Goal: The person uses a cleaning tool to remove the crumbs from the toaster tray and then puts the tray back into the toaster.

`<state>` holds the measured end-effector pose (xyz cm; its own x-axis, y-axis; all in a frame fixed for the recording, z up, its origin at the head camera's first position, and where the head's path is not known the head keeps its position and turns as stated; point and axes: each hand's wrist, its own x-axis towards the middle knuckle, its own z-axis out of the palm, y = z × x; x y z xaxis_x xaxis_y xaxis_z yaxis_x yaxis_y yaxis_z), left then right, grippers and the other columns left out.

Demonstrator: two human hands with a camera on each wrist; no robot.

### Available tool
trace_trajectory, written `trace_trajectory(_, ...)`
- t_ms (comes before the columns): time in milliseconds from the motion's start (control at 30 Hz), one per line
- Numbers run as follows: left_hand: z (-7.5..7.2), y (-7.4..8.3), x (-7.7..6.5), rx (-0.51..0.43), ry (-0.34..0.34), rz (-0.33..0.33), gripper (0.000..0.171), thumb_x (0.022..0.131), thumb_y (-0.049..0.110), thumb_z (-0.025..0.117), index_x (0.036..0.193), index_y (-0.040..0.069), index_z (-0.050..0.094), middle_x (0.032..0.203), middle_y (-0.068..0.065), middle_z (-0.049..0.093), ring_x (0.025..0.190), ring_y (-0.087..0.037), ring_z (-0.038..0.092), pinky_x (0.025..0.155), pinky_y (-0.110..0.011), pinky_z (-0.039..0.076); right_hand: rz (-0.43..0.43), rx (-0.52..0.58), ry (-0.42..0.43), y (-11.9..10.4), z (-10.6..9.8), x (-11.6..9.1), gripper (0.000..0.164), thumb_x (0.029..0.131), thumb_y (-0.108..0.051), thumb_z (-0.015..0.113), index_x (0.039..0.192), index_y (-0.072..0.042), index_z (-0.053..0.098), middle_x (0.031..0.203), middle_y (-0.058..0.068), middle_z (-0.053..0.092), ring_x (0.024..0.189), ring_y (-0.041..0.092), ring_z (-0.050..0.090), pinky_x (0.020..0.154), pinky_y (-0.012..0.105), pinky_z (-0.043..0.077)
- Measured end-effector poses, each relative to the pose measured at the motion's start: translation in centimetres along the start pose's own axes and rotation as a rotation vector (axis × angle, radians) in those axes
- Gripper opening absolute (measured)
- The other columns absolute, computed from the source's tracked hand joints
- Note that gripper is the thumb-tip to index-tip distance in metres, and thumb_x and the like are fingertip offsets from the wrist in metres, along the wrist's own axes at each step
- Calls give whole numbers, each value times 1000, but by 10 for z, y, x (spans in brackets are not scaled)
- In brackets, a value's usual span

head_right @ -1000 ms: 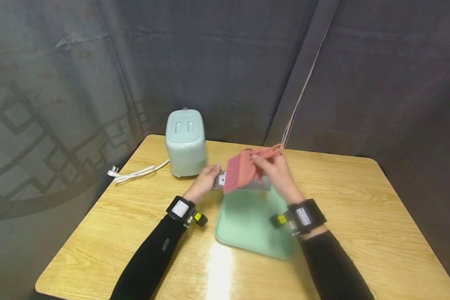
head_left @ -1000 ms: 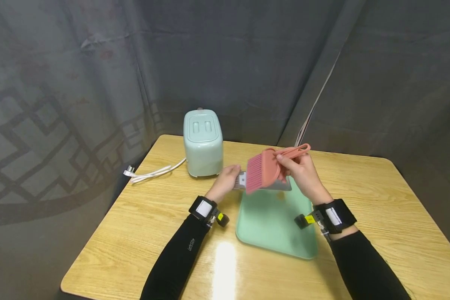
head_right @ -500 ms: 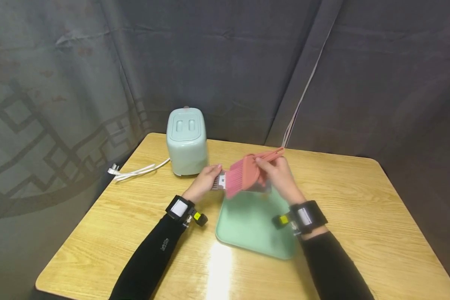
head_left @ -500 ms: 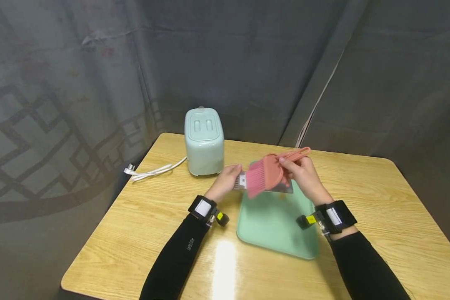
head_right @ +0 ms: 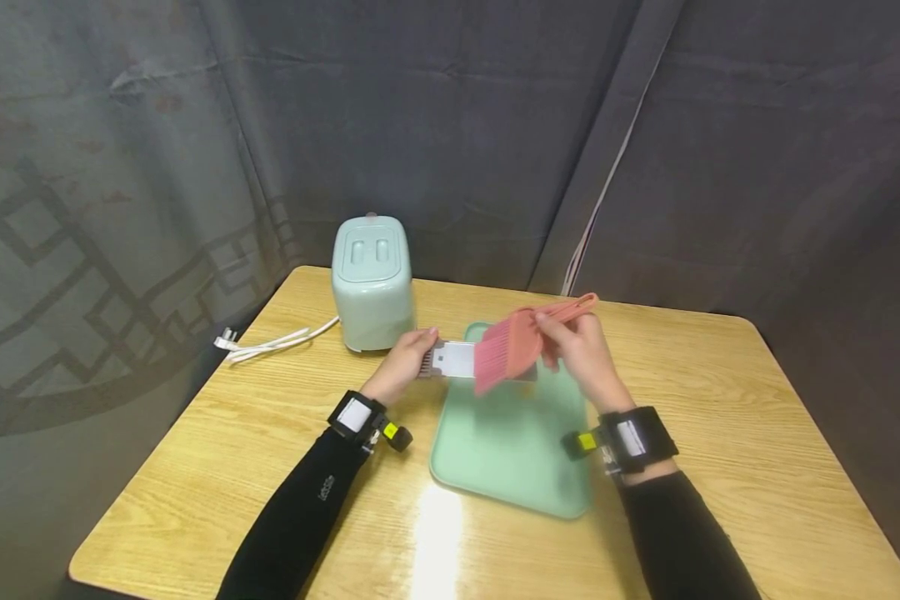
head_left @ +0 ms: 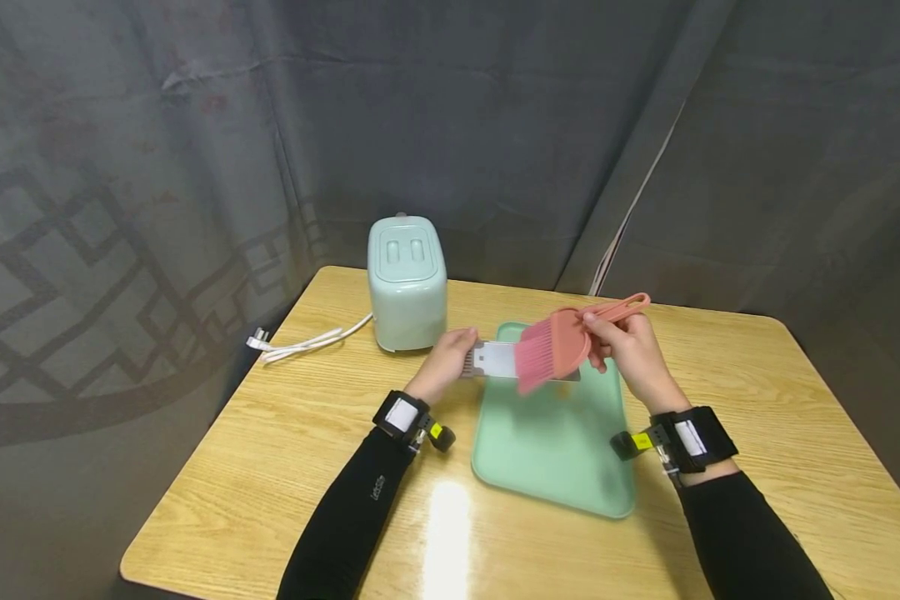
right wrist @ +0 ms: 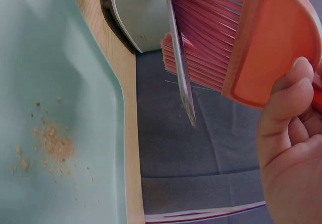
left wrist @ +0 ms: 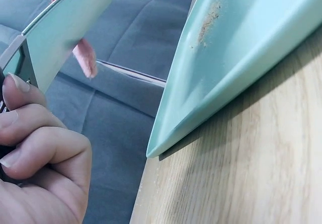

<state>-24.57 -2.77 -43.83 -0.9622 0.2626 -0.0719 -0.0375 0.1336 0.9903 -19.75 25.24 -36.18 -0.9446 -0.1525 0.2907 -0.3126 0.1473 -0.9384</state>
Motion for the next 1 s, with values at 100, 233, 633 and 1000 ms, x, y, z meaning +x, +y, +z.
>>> trace_trajectory(100, -1, 0, 0, -1, -2, -3, 42, 112, 37, 40, 110, 3, 65, 91, -3, 62, 85, -16, 60, 79, -27, 51, -8, -15, 16, -1, -4, -2, 33, 109, -19, 55, 111, 13, 62, 64, 1, 61, 46, 14, 51, 41, 30, 42)
trace_trajectory(233, -2, -1, 1, 8, -2, 0, 44, 112, 38, 40, 112, 2, 65, 93, -4, 64, 85, -16, 61, 80, -27, 51, -7, -45, 39, -1, -10, -4, 34, 109, -22, 55, 105, 11, 64, 62, 1, 60, 45, 14, 50, 41, 31, 41)
trace_trajectory(633, -5, -1, 1, 43, 21, -4, 43, 112, 39, 40, 109, 4, 65, 95, -5, 64, 91, -18, 60, 85, -29, 48, -22, -159, 90, 1, -23, -9, 30, 108, -20, 55, 106, 8, 64, 60, 0, 57, 46, 15, 49, 40, 28, 41)
trace_trajectory(1000, -7, -2, 1, 20, 10, -20, 43, 112, 39, 39, 111, 4, 65, 94, -4, 64, 89, -17, 60, 82, -28, 49, -32, -392, 167, -1, -27, -13, 25, 104, -20, 63, 106, 4, 69, 61, -5, 54, 46, 11, 48, 41, 23, 41)
